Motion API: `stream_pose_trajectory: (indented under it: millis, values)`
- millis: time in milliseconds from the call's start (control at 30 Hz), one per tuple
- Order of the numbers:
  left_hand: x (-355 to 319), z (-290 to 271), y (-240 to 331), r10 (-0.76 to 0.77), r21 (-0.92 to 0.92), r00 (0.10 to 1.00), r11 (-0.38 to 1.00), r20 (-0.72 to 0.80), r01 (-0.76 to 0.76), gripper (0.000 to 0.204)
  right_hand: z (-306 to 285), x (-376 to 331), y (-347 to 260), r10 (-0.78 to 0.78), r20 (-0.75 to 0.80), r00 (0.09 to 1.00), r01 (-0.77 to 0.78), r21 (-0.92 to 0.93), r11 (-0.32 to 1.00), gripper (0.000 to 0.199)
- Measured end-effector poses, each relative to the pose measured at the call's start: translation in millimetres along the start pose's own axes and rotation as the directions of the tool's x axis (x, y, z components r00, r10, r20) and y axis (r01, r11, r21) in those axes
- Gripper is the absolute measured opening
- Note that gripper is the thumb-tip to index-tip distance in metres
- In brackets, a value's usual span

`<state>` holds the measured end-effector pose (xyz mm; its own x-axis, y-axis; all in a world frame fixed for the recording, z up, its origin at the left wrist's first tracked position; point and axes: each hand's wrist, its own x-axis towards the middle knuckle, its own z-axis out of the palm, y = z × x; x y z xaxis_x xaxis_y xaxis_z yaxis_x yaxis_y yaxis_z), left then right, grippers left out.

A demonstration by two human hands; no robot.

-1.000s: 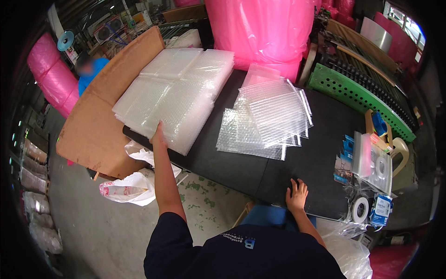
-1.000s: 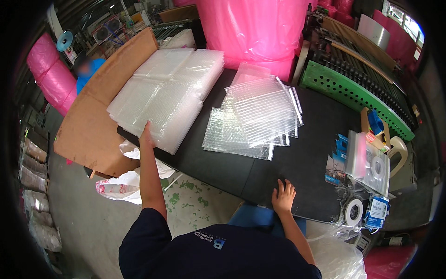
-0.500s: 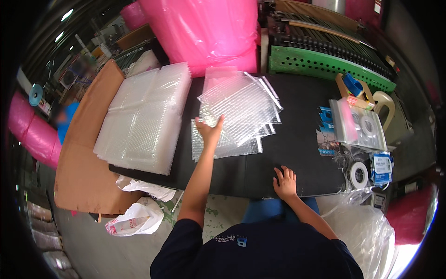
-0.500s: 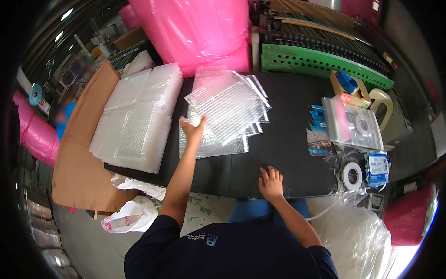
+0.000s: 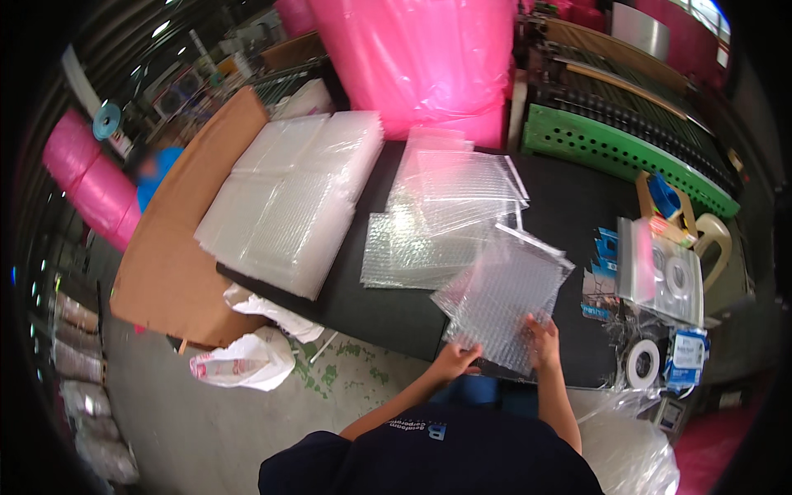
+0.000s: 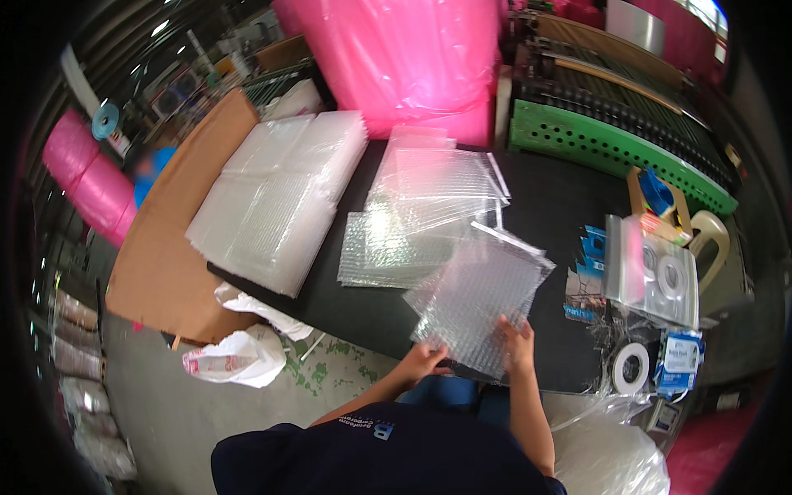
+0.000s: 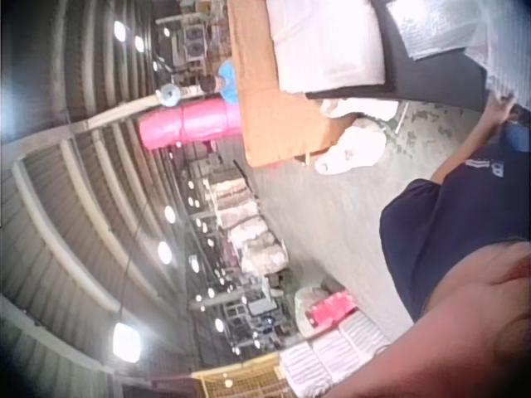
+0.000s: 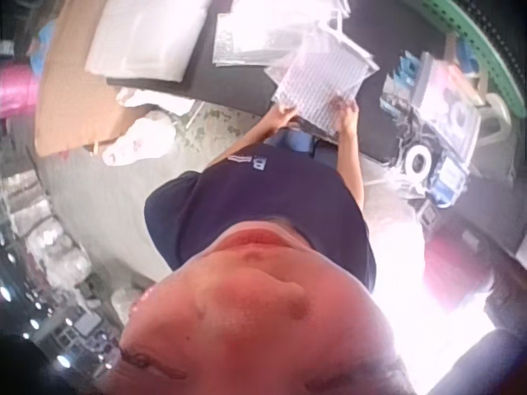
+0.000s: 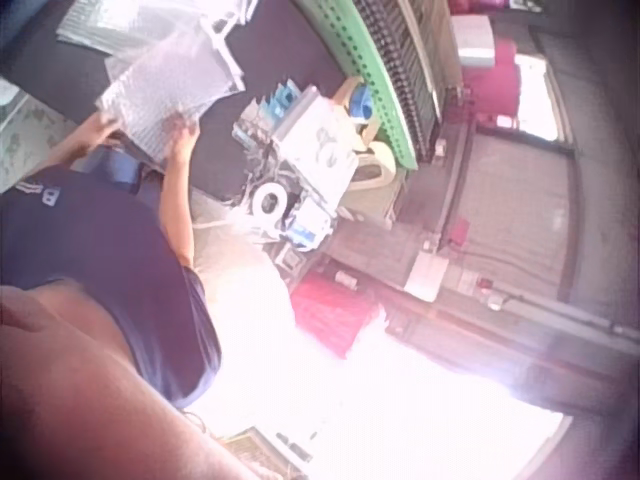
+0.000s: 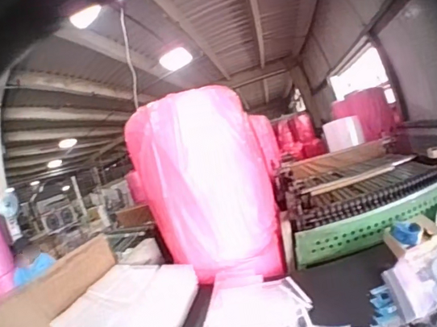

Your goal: The person handles multiple sheets of bubble wrap, stacking them on a table. They then use a roll of clear tape to seal the edges of the bubble wrap sheets. The person works in a warehouse environment with various packaging supplies visible.

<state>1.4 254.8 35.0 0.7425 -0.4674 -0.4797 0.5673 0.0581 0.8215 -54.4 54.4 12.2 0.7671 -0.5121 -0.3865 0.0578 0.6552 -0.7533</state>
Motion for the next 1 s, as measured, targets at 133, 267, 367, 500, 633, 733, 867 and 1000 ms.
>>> stream_pose_trajectory:
  millis: [133,267,367,500,633,733,867,1000]
  values:
    - [56.2,-57.1,-1.9,0.674,0.762,0.701,0.575,-0.233,-0.299,0.060,-74.2,-9.1,-2.8,-0.021,0.082,0.996,0.043,-0.282,0.958,0.031]
    - [79.8,-22.2,10.7,0.416,0.688,0.904,0.628,0.098,-0.363,0.076,-87.8,-41.0,-1.1,0.047,0.040,0.998,-0.029,-0.379,0.925,0.044]
    - [67.3,32.7,8.5,-0.045,0.663,0.975,0.740,0.217,-0.114,0.089,-93.8,-50.4,6.3,-0.070,-0.063,0.996,0.054,-0.229,0.972,0.045]
    - [69.1,48.3,-27.0,0.182,0.654,0.913,0.648,0.365,-0.391,0.070,-97.3,-62.9,-9.3,-0.202,-0.062,0.977,0.175,-0.293,0.940,0.039]
    - [130.1,54.1,51.3,0.695,0.770,0.635,0.184,0.337,-0.610,0.055,-107.7,-73.9,-23.1,-0.191,-0.138,0.972,0.144,-0.292,0.945,0.035]
    - [209.5,32.9,146.3,0.804,0.867,0.396,-0.275,0.444,-0.415,0.057,-123.8,-61.7,-5.4,-0.218,-0.132,0.967,0.162,-0.342,0.926,0.033]
    - [254.6,-5.7,199.0,0.445,0.940,0.853,-0.311,0.272,-0.137,0.123,-130.3,-51.9,9.9,-0.224,-0.181,0.958,0.124,-0.441,0.889,0.030]
    - [263.6,-3.7,202.9,0.287,0.863,0.899,-0.477,0.332,-0.166,0.103,-135.0,-52.6,13.2,-0.258,-0.189,0.948,0.157,-0.427,0.890,0.032]
